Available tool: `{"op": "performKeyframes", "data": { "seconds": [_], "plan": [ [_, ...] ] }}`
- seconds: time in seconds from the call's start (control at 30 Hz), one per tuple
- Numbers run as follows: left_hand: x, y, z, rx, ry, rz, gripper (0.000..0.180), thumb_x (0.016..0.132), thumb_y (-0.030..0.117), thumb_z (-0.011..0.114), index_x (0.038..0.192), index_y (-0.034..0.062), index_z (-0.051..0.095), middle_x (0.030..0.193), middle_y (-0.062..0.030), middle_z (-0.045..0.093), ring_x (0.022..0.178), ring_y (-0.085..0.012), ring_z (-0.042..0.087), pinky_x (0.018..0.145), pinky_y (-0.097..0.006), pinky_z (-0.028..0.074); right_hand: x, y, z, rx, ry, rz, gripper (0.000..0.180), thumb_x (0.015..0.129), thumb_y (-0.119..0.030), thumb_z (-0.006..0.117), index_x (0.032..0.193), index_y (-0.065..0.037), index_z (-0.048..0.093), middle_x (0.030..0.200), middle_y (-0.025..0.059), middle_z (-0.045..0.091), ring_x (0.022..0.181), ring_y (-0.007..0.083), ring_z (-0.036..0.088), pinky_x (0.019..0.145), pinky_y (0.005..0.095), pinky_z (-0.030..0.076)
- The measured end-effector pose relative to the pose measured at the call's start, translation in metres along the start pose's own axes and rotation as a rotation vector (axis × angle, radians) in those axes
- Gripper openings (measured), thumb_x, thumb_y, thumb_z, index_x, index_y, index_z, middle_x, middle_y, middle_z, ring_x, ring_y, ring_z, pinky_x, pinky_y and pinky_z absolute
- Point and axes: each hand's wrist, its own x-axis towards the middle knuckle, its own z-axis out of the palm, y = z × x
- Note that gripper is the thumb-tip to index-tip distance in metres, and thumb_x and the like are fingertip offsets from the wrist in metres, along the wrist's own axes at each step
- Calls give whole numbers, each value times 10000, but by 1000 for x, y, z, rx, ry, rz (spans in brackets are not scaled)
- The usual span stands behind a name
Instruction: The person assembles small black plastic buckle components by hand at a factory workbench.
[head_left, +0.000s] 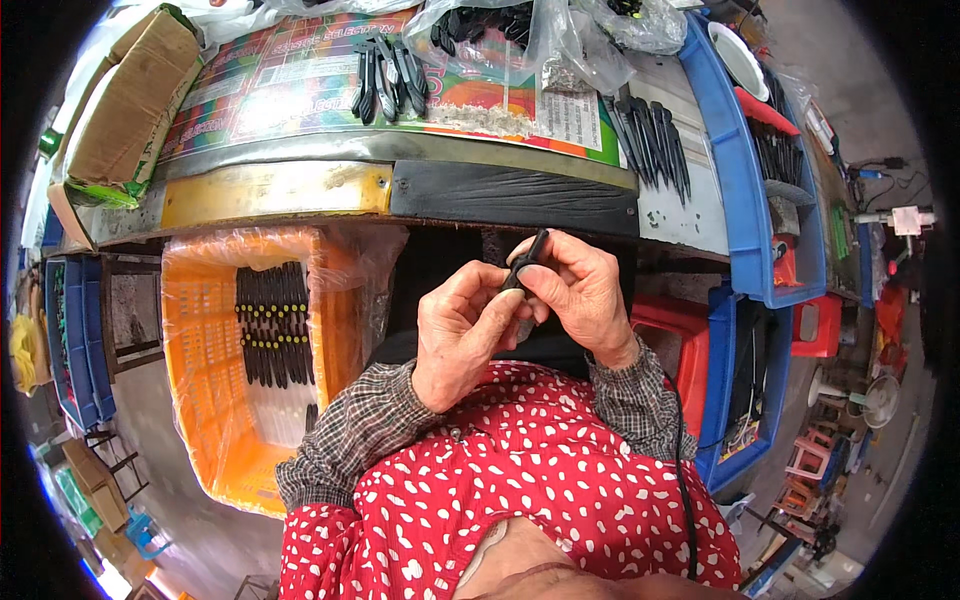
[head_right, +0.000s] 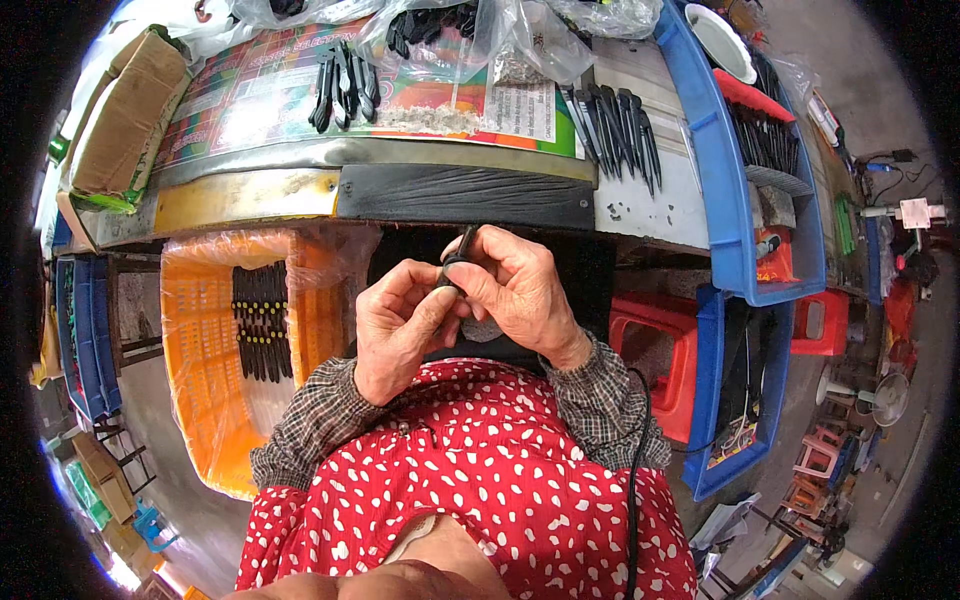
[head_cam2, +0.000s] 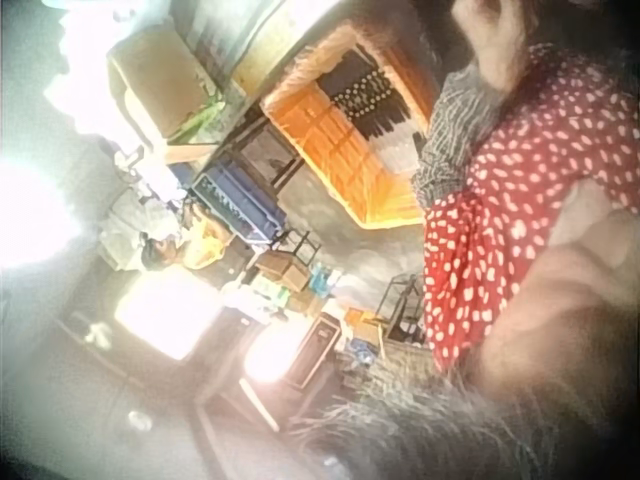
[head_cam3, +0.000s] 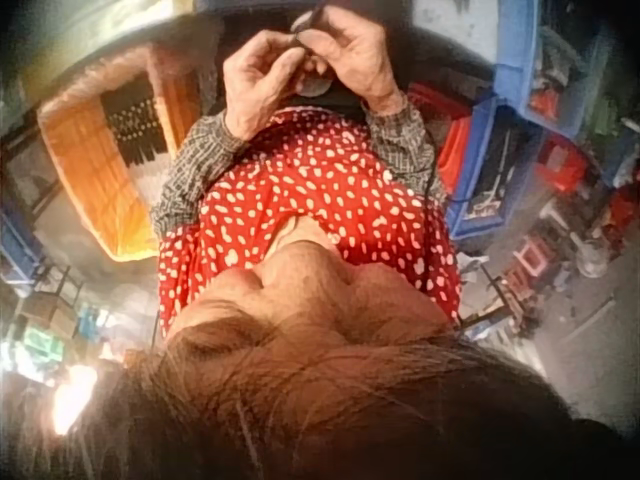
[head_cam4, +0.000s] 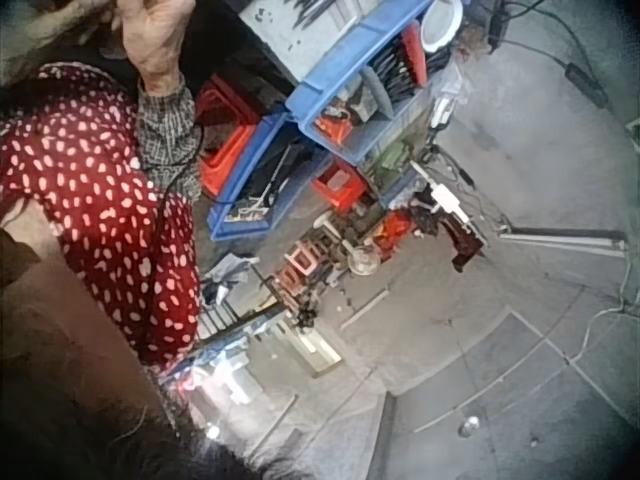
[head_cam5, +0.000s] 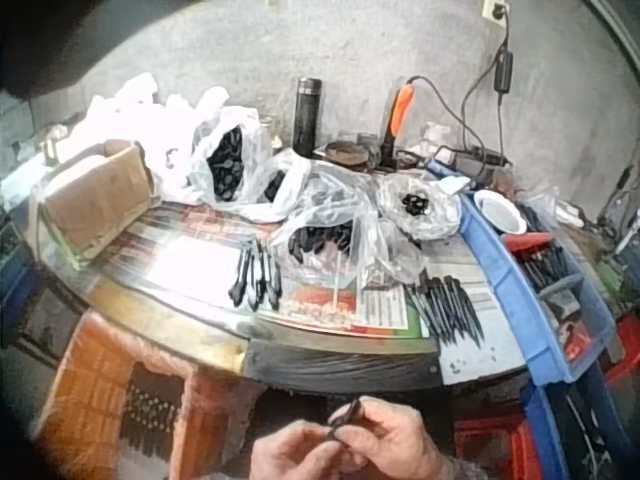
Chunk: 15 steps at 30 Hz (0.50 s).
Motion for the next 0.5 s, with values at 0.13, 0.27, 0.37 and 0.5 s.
{"op": "performKeyframes", "data": {
  "seconds": [0.13, 0.27, 0.37, 0.5],
  "plan": [
    [-2, -2, -1, 20, 10, 23, 88, 915, 22, 543, 978, -38, 552, 784, -53, 620, 597, -39, 523, 498, -167, 419, 0, 0, -1, 10, -24, -1, 113, 895, -64, 593, 970, 20, 587, 765, -7, 569, 601, 21, 506, 490, 167, 417],
    [-1, -3, -1, 37, 17, 25, 90, 915, 26, 545, 979, -36, 553, 780, -51, 622, 590, -38, 523, 492, -166, 418, -2, 3, 7, -32, 53, -18, 102, 880, -28, 586, 969, 22, 584, 773, -5, 566, 615, 27, 530, 484, 165, 423],
    [-2, -4, -1, 45, 20, 32, 90, 915, 29, 548, 978, -35, 553, 777, -50, 625, 580, -38, 522, 484, -166, 416, -4, 4, 11, -42, 110, -61, 103, 879, -23, 583, 971, 25, 582, 780, -4, 566, 625, 30, 543, 485, 164, 429],
    [-2, -5, 0, -4, 23, 14, 83, 916, 30, 547, 973, -31, 551, 782, -59, 631, 569, -43, 525, 479, -164, 414, -5, 5, 8, 1, 81, -21, 121, 892, -36, 571, 996, 25, 584, 782, -7, 566, 627, 25, 538, 487, 161, 426]
  ]
}}
